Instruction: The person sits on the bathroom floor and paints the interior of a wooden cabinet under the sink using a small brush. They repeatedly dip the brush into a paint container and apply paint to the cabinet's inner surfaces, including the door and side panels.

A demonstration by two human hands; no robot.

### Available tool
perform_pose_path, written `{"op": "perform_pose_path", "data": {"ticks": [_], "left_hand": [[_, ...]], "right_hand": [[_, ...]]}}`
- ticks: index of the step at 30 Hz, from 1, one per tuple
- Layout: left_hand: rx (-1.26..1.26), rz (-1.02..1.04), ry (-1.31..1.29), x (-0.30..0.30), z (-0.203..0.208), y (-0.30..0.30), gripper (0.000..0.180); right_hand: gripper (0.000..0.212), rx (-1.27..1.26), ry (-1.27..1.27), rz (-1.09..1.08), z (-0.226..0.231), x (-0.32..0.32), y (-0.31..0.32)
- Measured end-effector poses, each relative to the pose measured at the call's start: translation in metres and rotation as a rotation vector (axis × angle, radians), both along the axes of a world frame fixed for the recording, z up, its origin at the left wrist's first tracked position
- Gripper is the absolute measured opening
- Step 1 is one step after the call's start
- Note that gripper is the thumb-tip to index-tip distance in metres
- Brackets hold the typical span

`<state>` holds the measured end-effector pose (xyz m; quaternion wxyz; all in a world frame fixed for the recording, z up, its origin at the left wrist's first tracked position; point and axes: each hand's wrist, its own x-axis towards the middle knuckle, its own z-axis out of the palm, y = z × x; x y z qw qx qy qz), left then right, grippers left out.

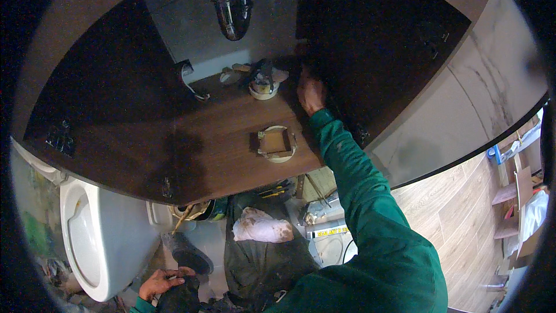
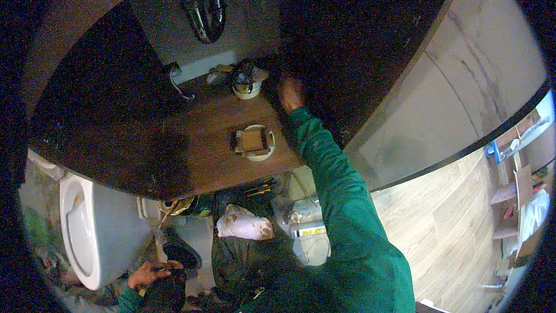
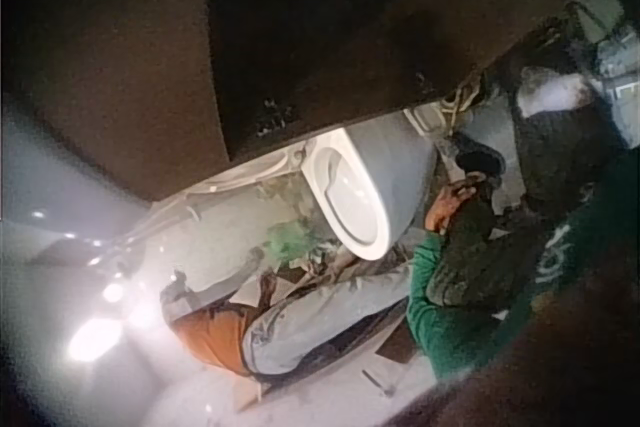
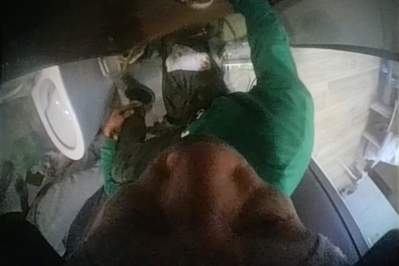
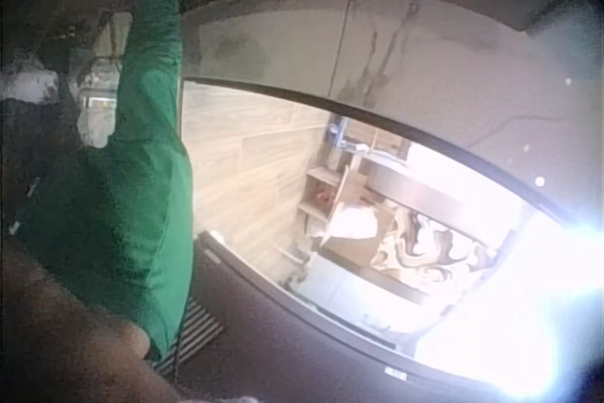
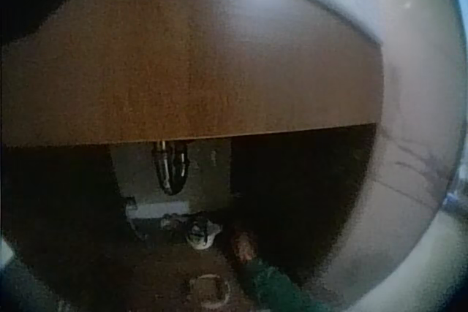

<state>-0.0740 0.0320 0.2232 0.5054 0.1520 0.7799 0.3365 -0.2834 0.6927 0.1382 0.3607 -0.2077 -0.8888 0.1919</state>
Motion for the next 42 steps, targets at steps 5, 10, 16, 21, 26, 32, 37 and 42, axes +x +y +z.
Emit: {"op": "perform_pose_path", "data": {"ticks": [5,10,16,21,26,32,37,42], "left_hand": [[-0.011,0.005,0.001,0.0,0.001,0.001,0.031],[-0.046,-0.005,-0.001,0.0,0.008,0.004,0.033],[0.004,0.022,-0.014,0.001,-0.007,-0.008,0.033],[-0.09,-0.016,0.005,-0.002,-0.028,-0.027,0.034],[-0.052,-0.017,0.002,-0.001,-0.022,-0.026,0.035],[0.039,-0.005,-0.004,-0.001,-0.027,-0.022,0.034],[0.055,-0.018,-0.008,-0.001,-0.025,-0.019,0.032],[-0.15,-0.077,-0.002,-0.003,-0.01,-0.011,0.036]], "right_hand": [[0.033,-0.025,0.004,0.08,0.013,0.008,-0.008],[0.034,0.086,-0.053,0.017,0.009,-0.01,0.005],[0.037,0.116,-0.101,-0.045,-0.004,-0.034,0.03],[0.042,0.161,-0.095,-0.017,0.002,-0.031,0.034],[0.049,0.183,-0.143,-0.035,0.01,-0.022,0.021],[0.046,0.179,-0.068,0.011,0.013,-0.035,0.032],[0.043,-0.367,0.061,0.129,0.018,0.0,0.001],[0.034,0.122,0.261,0.121,0.048,0.113,-0.062]]}}
